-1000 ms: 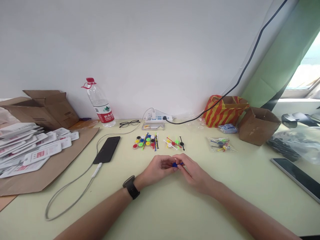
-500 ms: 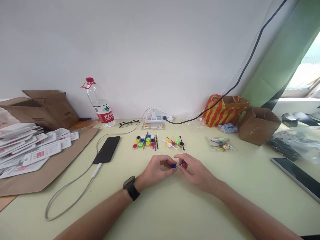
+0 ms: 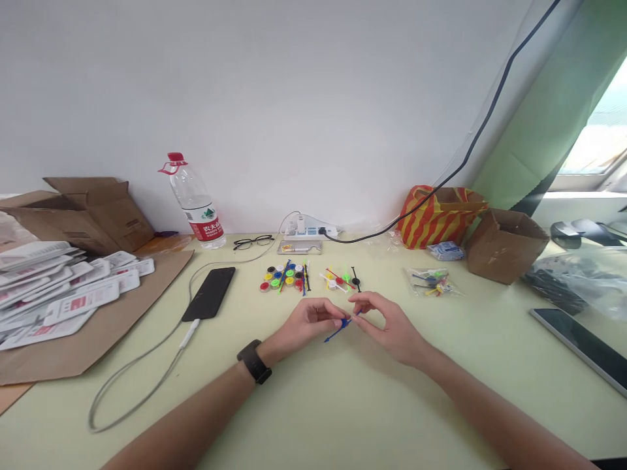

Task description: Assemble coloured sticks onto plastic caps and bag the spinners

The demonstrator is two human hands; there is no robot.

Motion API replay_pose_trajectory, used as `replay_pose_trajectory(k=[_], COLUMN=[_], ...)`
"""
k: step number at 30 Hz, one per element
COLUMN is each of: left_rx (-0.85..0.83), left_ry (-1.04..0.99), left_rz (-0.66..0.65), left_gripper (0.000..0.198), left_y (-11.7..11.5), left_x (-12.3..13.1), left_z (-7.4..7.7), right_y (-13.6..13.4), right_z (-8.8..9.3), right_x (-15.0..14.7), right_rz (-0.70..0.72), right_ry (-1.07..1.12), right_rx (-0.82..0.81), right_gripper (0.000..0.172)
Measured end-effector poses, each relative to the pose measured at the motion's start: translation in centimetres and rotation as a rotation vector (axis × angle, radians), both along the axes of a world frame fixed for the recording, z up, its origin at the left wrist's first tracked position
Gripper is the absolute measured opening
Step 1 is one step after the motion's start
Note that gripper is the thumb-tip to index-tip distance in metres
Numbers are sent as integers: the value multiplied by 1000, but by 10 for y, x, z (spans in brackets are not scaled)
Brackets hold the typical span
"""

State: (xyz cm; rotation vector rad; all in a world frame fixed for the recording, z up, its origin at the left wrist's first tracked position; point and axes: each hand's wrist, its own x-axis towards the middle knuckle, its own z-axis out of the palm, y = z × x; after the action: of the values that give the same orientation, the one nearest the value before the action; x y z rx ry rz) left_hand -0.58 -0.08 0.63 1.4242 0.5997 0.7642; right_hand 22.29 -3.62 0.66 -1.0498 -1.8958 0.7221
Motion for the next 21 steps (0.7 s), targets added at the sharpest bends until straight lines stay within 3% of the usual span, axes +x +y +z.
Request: replay_pose_trajectory(k=[4, 12, 17, 21], left_rx=[-20, -39, -26, -6], left_ry=[-29, 1, 23, 10], left_rz=[99, 195, 215, 218], left_gripper=[26, 44, 37, 33], left_y=[6, 9, 8, 8], left_x=[-2, -2, -2, -2], left_z=[-5, -8, -8, -7], right_y=[0, -7, -10, -13], right_z=[2, 7, 2, 0], right_x=[5, 3, -4, -9], right_rz=[-112, 19, 4, -23], right_ry=[-48, 127, 170, 192], right_rx=[151, -36, -104, -46], right_gripper=[28, 42, 60, 79])
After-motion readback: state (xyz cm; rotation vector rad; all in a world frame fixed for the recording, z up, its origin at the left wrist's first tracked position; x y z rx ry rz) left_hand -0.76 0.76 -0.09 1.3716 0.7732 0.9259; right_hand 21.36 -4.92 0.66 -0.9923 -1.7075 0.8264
